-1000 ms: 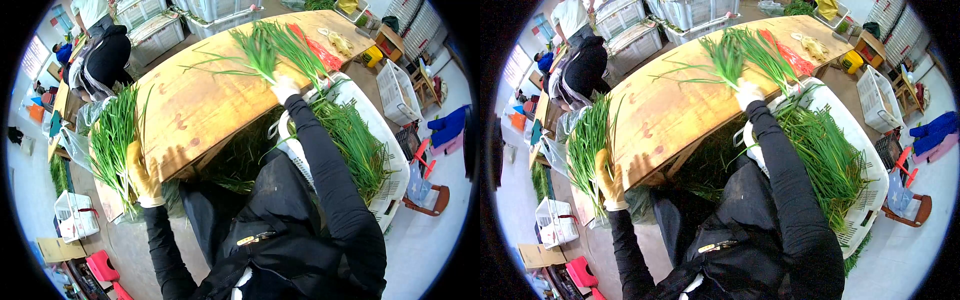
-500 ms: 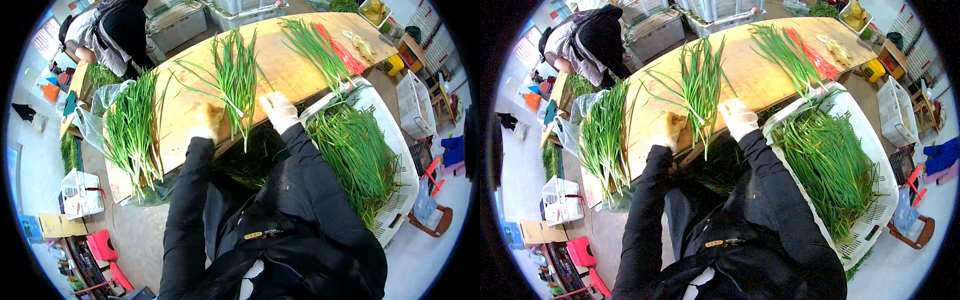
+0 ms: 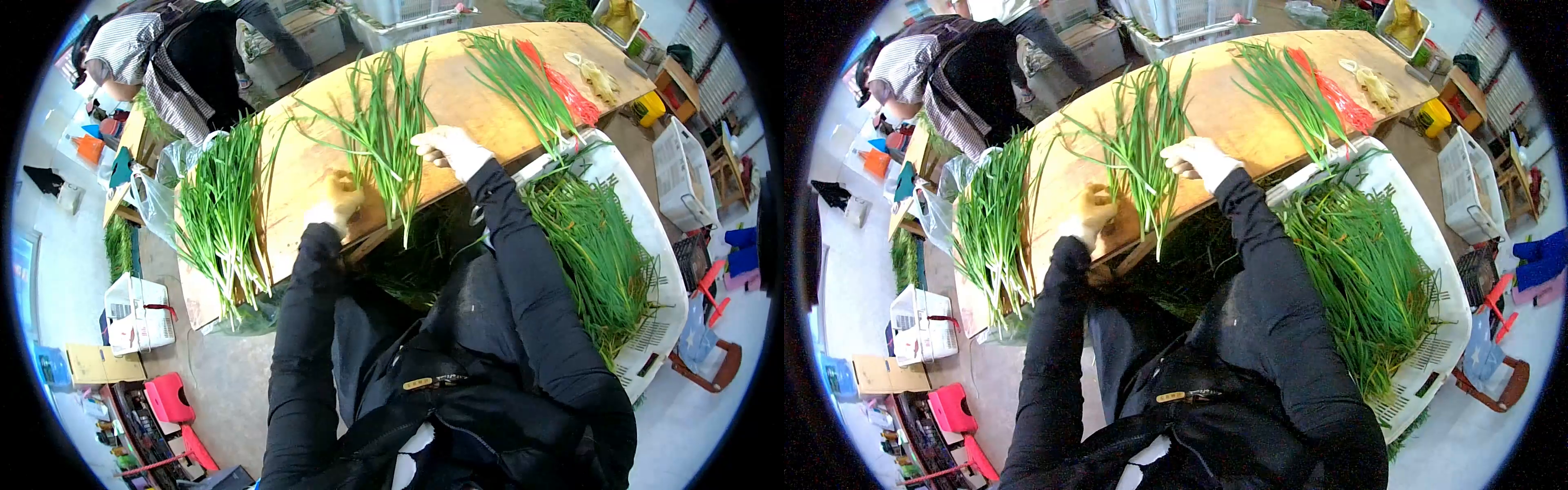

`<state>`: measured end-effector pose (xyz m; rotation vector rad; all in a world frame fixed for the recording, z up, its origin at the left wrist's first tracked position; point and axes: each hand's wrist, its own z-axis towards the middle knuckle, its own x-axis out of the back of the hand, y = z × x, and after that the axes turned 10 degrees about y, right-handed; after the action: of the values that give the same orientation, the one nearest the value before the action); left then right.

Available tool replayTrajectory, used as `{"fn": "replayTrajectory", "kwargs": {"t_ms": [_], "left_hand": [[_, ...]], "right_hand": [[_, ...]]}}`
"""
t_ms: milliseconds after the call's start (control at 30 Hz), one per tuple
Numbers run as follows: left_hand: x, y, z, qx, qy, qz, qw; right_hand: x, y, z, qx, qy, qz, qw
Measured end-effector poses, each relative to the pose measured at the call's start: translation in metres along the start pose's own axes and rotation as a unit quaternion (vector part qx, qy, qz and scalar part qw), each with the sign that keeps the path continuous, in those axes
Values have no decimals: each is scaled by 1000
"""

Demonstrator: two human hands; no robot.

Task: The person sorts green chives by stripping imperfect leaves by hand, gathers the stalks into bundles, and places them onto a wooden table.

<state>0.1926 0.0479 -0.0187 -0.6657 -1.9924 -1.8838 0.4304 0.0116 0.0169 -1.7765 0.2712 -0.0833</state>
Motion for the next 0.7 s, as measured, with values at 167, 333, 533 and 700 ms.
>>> {"fn": "replayTrajectory", "kwargs": {"t_ms": [167, 333, 533, 700], "left_hand": [[30, 19, -57, 123, -186, -396, 891], [14, -14, -66, 130, -148, -448, 872], [44, -17, -104, 71, -180, -514, 836], [35, -34, -121, 152, -243, -533, 796]], "right_hand": [[-7, 33, -17, 230, 35, -177, 956], [-60, 23, -38, 238, 74, -493, 834], [-29, 27, -4, 104, 16, -197, 975], [-24, 11, -20, 129, 26, -88, 987]]}}
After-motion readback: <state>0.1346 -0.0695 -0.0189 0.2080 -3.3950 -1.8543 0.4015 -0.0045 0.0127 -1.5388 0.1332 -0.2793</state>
